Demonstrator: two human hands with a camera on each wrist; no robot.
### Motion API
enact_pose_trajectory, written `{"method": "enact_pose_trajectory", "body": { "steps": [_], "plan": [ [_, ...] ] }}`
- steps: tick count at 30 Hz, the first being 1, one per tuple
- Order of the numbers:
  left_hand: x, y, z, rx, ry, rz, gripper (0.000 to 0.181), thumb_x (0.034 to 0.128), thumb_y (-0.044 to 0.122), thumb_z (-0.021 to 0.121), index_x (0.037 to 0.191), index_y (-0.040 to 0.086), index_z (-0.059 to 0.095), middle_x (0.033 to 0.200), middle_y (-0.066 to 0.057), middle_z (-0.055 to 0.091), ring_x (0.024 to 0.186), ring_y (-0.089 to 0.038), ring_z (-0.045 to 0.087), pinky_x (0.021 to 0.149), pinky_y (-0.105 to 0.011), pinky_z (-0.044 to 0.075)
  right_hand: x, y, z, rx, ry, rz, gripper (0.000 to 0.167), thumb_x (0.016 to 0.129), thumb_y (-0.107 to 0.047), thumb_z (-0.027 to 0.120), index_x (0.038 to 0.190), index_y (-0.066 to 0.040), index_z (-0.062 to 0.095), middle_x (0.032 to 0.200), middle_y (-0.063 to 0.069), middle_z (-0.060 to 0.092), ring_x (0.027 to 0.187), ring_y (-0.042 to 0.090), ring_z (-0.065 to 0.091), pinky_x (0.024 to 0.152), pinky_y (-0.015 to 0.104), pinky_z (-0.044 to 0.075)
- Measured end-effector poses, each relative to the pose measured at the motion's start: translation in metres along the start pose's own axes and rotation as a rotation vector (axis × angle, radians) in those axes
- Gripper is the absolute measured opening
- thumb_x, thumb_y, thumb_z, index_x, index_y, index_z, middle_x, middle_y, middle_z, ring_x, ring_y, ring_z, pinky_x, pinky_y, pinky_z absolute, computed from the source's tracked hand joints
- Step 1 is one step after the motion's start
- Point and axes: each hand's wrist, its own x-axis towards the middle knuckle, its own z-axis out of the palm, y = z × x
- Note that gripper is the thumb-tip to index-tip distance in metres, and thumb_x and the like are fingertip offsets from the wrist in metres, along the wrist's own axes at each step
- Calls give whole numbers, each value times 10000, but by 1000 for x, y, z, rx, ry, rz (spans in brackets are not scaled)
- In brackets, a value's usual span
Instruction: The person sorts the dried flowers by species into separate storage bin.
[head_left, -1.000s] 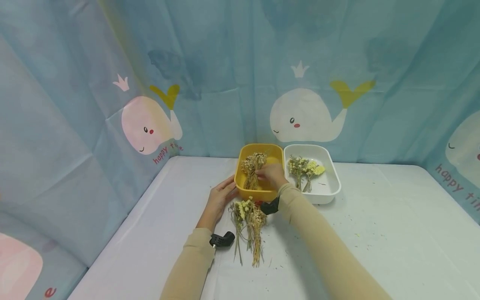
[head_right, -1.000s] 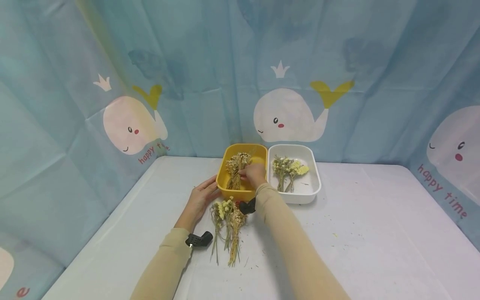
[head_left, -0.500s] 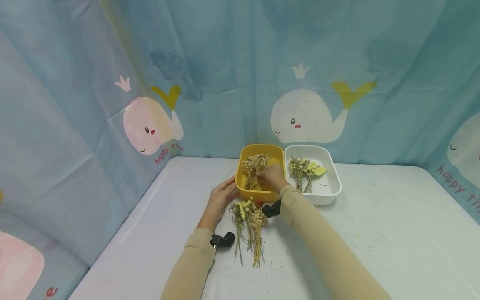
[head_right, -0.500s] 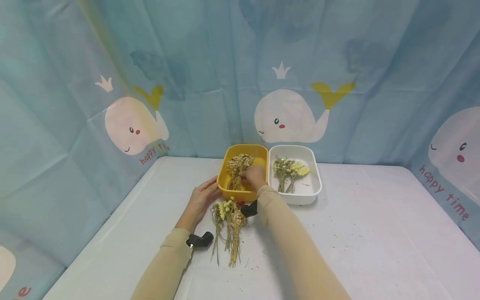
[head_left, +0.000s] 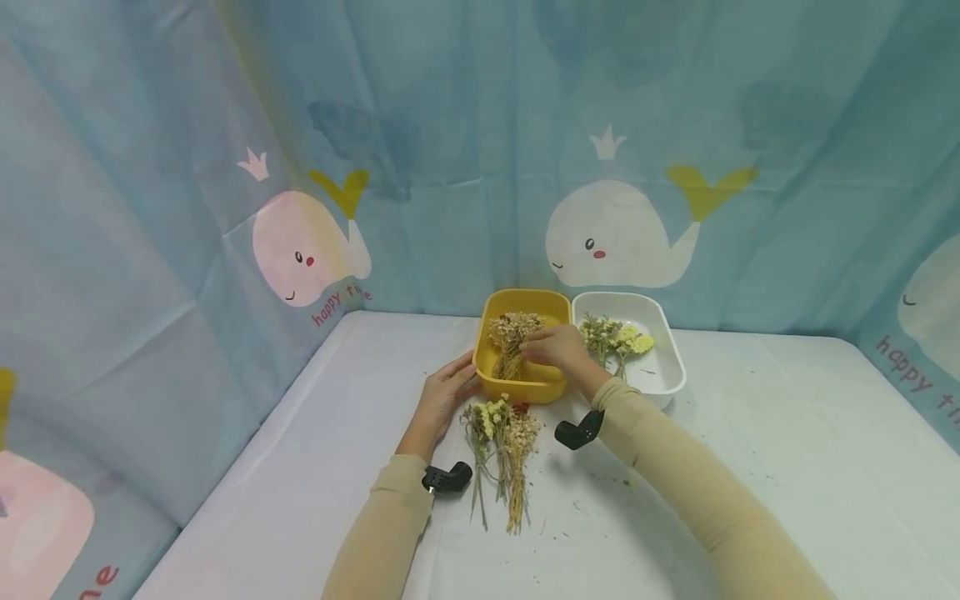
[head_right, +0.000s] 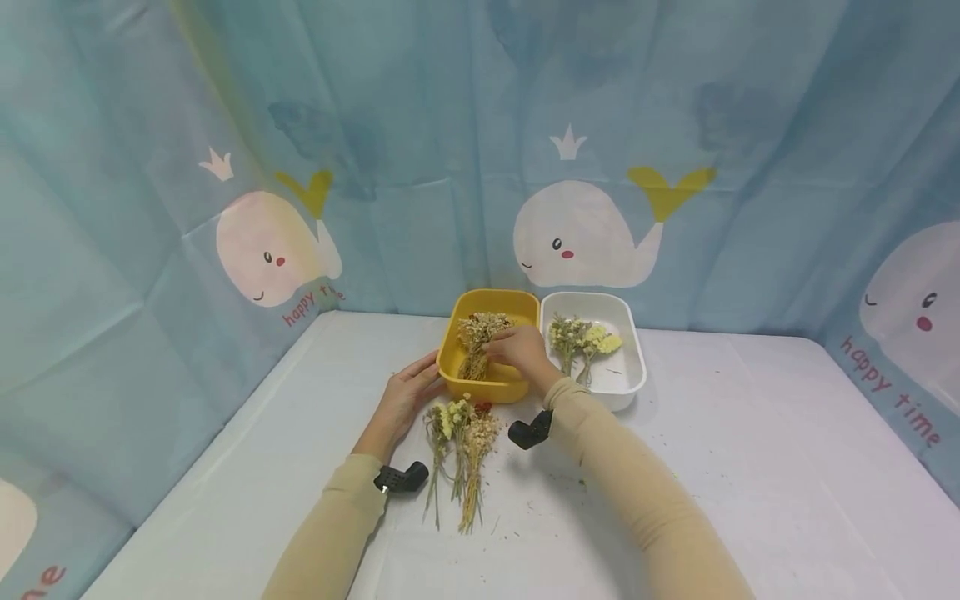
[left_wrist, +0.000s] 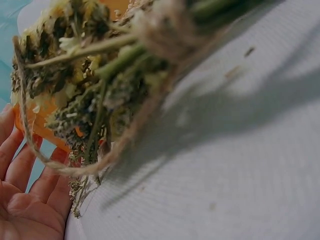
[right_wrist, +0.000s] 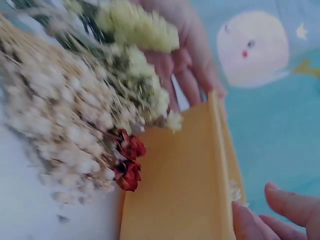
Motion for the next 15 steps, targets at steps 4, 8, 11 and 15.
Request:
{"method": "enact_pose_trajectory", "body": {
  "steps": [4,8,11,15],
  "plan": [
    [0,0,1,2,10,0,447,1007,174,597,1440,85,530,1500,-107,512,1362,-321,514,1131,-423,484,-20,-3,-7,0,-47,-40,438,928,-78,689,1310,108,584,1270,269,647,1130,378,673,968,386,588],
    [0,1,2,16,3,-6,455,1013,179,587,1452,87,514,1504,-107,507,1361,-319,516,1132,-422,483,-40,-2,-14,-12,-109,-69,474,915,-122,713,1311,103,582,1235,247,673,1117,387,678,958,381,593],
    [0,2,2,22,-3,-4,459,1018,180,578,1460,85,504,1509,-110,501,1364,-320,513,1136,-428,479,-54,1,-17,0,-127,-67,467,900,-126,731,1285,104,602,1154,219,714,1017,300,737,920,339,610],
    [-1,1,2,12,-3,-5,459,1014,181,585,1456,82,508,1512,-104,498,1373,-318,503,1142,-426,473,-70,5,-19,18,-135,-44,436,881,-119,750,1246,90,637,1085,169,750,959,241,755,916,328,613]
  ]
}}
